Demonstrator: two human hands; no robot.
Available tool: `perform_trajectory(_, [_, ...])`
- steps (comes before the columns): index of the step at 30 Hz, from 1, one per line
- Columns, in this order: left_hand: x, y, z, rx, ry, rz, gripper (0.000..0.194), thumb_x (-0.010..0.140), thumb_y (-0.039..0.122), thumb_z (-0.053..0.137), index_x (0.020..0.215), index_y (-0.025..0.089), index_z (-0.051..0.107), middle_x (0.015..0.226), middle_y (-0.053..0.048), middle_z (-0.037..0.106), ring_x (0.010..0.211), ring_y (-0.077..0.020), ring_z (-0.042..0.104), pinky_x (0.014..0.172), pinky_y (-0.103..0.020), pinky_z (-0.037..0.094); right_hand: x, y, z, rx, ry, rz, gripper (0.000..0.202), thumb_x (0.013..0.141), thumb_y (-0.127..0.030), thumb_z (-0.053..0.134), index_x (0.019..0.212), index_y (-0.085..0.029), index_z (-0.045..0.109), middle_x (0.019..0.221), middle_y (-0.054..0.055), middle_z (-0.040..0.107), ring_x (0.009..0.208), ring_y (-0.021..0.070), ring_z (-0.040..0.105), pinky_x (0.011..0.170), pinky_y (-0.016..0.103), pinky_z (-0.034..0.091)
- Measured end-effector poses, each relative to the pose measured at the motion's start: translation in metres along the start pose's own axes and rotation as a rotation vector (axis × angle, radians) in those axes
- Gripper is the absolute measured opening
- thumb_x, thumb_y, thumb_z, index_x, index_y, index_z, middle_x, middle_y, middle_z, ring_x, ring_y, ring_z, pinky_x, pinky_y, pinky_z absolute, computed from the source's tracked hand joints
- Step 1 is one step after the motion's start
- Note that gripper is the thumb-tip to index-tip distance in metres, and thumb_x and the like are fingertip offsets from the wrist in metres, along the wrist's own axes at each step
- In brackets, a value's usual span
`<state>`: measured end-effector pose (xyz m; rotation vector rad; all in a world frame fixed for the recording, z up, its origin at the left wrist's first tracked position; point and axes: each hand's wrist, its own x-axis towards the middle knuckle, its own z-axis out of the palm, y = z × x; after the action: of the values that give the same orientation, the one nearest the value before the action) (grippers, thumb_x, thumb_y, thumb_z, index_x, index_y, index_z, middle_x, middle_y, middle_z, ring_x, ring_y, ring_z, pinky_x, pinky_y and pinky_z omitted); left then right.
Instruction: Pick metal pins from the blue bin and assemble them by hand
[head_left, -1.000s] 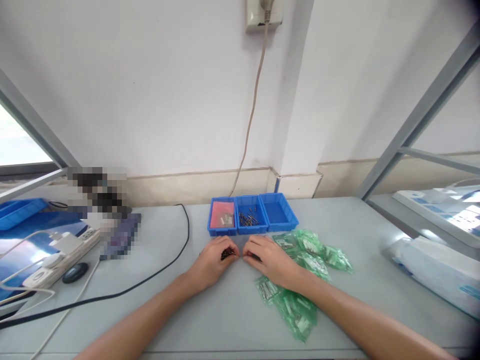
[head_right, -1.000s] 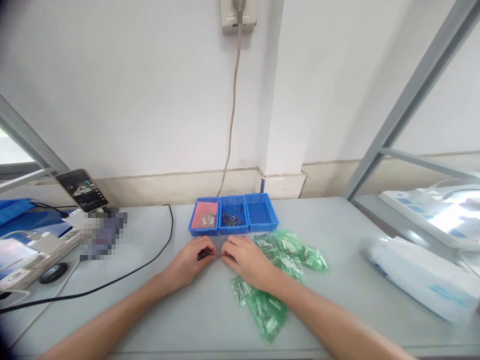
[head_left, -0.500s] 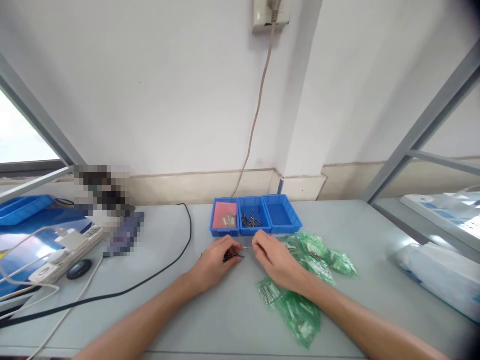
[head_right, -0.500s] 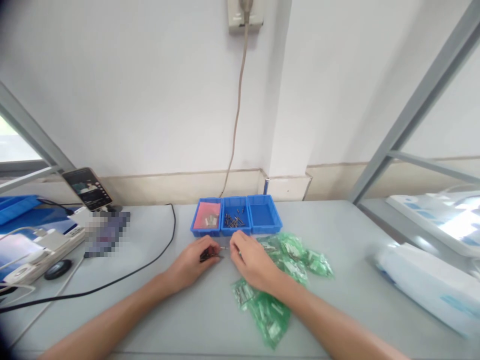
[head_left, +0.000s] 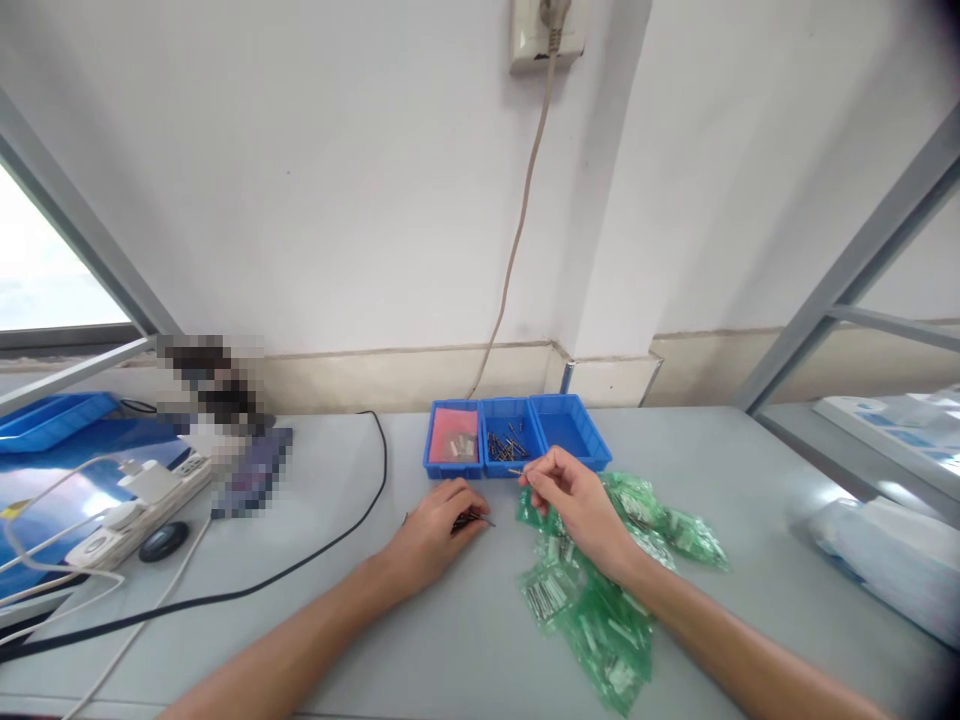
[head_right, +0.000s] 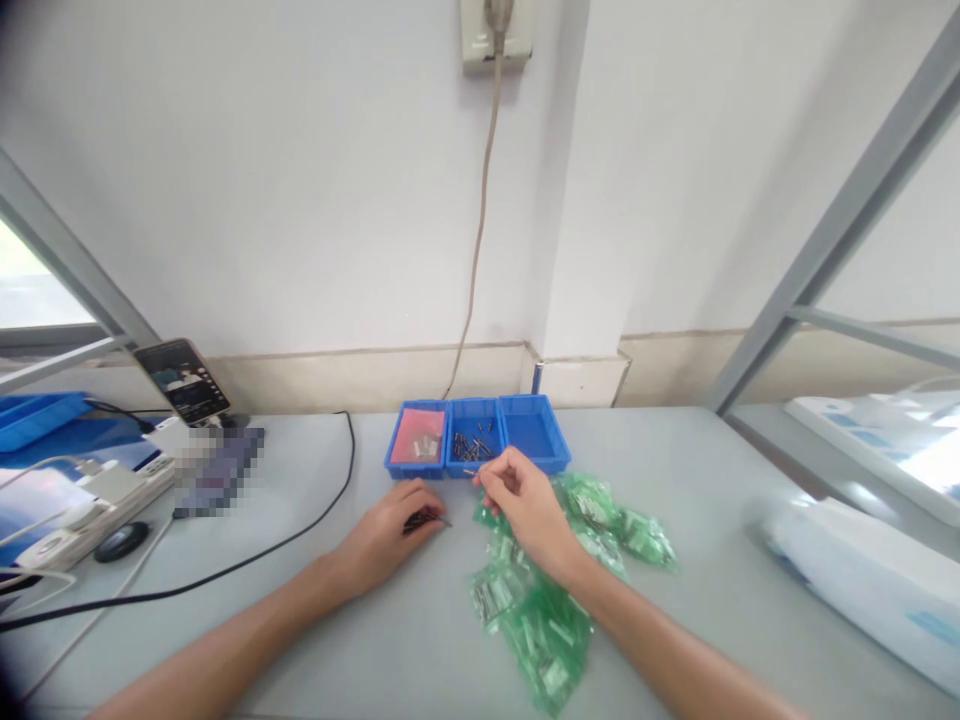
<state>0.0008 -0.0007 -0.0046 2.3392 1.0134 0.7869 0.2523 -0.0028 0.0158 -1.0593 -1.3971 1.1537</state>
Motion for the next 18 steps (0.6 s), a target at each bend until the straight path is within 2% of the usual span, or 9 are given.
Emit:
perform_trajectory(5, [0.001, -0.003, 0.001, 0.004, 0.010, 0.000, 0.003, 0.103, 0.018, 0.066, 0.105, 0.020, 0.068, 0.107, -0.005, 0.069, 0.102, -0.0222, 0.063, 0.090, -0.033, 0.050, 0.000, -0.001, -0.001, -0.048, 0.038, -0.075, 0.037, 0.091, -0.048, 0.079, 0.076, -0.022, 0.059, 0.096, 0.005, 0.070, 0.082, 0.0199, 0.063, 0.066, 0.031, 0.050])
perform_trajectory(9, [0.000, -0.004, 0.002, 0.001, 0.017, -0.008, 0.004, 0.102, 0.018, 0.067, 0.106, 0.020, 0.068, 0.107, -0.005, 0.068, 0.102, -0.0220, 0.062, 0.091, -0.033, 0.051, 0.000, -0.002, 0.000, -0.079, 0.063, -0.063, 0.027, 0.091, -0.045, 0.080, 0.089, -0.023, 0.064, 0.093, 0.003, 0.069, 0.083, 0.0210, 0.063, 0.064, 0.031, 0.051])
perform_trajectory(12, [-0.001, -0.004, 0.002, 0.003, 0.018, -0.001, 0.006, 0.104, 0.019, 0.065, 0.108, 0.020, 0.068, 0.108, -0.005, 0.069, 0.103, -0.0220, 0.062, 0.092, -0.034, 0.050, 0.001, -0.004, 0.001, -0.050, 0.070, -0.050, 0.027, 0.093, -0.048, 0.077, 0.100, -0.024, 0.067, 0.088, 0.001, 0.066, 0.075, 0.0199, 0.061, 0.061, 0.031, 0.051])
perform_trajectory(18, [0.000, -0.002, 0.001, 0.018, 0.015, -0.005, 0.007, 0.106, 0.022, 0.062, 0.106, 0.021, 0.069, 0.107, -0.005, 0.071, 0.102, -0.0229, 0.063, 0.092, -0.035, 0.050, 0.002, -0.011, 0.001, 0.055, 0.073, 0.029, 0.040, 0.090, -0.062, 0.074, 0.102, -0.023, 0.070, 0.091, 0.004, 0.069, 0.067, 0.0182, 0.059, 0.059, 0.032, 0.050])
